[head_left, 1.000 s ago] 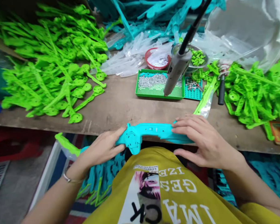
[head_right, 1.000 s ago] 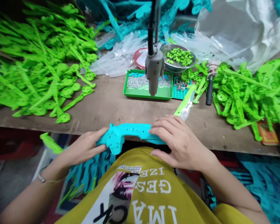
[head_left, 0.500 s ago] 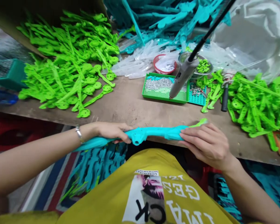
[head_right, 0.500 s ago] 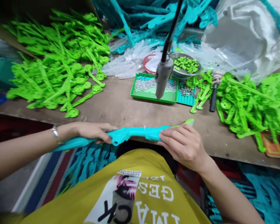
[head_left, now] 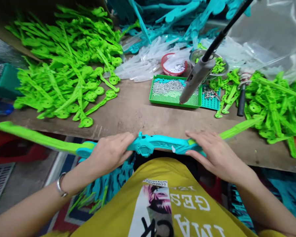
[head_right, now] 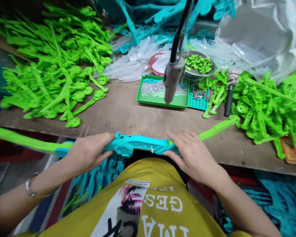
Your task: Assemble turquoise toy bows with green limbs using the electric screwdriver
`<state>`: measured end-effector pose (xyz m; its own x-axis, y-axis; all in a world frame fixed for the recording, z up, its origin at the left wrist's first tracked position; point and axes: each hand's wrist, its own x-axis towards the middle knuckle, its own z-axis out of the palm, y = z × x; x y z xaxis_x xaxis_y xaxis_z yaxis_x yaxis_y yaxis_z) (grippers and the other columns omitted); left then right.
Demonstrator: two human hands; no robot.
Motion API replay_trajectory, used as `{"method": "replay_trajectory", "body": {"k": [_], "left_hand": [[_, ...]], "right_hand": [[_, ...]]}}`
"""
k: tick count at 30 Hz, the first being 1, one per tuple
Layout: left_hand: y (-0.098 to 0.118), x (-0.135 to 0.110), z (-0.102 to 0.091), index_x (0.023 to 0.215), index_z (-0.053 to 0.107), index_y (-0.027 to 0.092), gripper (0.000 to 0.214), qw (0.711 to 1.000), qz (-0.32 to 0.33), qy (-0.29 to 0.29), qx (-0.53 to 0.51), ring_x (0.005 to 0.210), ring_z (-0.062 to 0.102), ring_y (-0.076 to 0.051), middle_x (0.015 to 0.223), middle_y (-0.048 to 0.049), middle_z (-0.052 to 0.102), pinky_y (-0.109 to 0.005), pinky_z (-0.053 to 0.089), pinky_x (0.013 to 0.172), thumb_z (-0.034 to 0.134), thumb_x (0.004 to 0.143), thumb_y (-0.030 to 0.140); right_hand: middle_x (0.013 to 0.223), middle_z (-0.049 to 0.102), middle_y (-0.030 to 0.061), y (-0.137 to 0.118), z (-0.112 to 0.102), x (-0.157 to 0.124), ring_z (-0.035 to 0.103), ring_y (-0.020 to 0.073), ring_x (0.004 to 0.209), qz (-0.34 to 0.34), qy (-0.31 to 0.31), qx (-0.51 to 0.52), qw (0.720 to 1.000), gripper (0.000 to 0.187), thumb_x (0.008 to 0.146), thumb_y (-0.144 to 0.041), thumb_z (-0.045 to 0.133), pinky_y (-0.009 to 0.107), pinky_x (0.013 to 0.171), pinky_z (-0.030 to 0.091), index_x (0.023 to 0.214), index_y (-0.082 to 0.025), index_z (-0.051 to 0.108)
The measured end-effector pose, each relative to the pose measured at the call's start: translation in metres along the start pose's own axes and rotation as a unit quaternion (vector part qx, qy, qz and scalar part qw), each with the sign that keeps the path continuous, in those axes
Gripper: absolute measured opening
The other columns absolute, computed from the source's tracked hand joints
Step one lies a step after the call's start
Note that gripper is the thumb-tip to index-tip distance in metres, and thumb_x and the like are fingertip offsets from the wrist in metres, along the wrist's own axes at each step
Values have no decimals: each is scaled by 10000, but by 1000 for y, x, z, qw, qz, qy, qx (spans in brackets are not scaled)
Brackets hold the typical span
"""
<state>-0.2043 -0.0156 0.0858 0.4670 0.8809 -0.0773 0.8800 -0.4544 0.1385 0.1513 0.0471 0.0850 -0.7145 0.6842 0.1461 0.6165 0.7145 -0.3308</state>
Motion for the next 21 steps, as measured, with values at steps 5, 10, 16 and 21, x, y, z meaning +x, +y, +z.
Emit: {"method": "replay_trajectory", "body": {"k": [5, 10, 16, 21], "left_hand": [[-1, 16, 19, 1238, 553, 165, 313, 983, -9, 147, 107, 787, 648, -256, 904, -85, 683, -352, 448, 659, 501, 929, 159], [28, 48, 20, 1426, 454, 117, 563, 989, 7, 146, -35, 1138, 614, -292, 1278, -161, 650, -417, 476, 926, 625, 913, 274], [54, 74, 24, 1136, 672, 164, 250, 981, 44, 188, 38, 799, 633, -216, 905, -50, 738, -392, 420, 789, 580, 988, 343], [61, 80, 30, 1018, 687, 172, 247, 985, 13, 159, 66, 776, 617, -212, 828, -45, 717, -385, 374, 767, 506, 1025, 340]], "right_hand": [[1046, 721, 102, 3, 28, 17, 639, 235, 891, 8, 72, -11, 997, 245, 993, -315, 565, 373, 754, 445, 1160, -153, 643], [1032, 703, 95, 1, 51, 22, 590, 232, 882, 32, 75, -33, 996, 276, 991, -302, 567, 371, 737, 394, 1218, -171, 654], [1081, 694, 103, -7, 64, 26, 585, 230, 913, 39, 68, 3, 997, 312, 999, -367, 549, 376, 774, 409, 1225, -186, 665], [868, 673, 84, -7, 75, 34, 545, 211, 786, 24, 109, 11, 994, 260, 1014, -312, 518, 358, 708, 399, 1106, -150, 699]]}}
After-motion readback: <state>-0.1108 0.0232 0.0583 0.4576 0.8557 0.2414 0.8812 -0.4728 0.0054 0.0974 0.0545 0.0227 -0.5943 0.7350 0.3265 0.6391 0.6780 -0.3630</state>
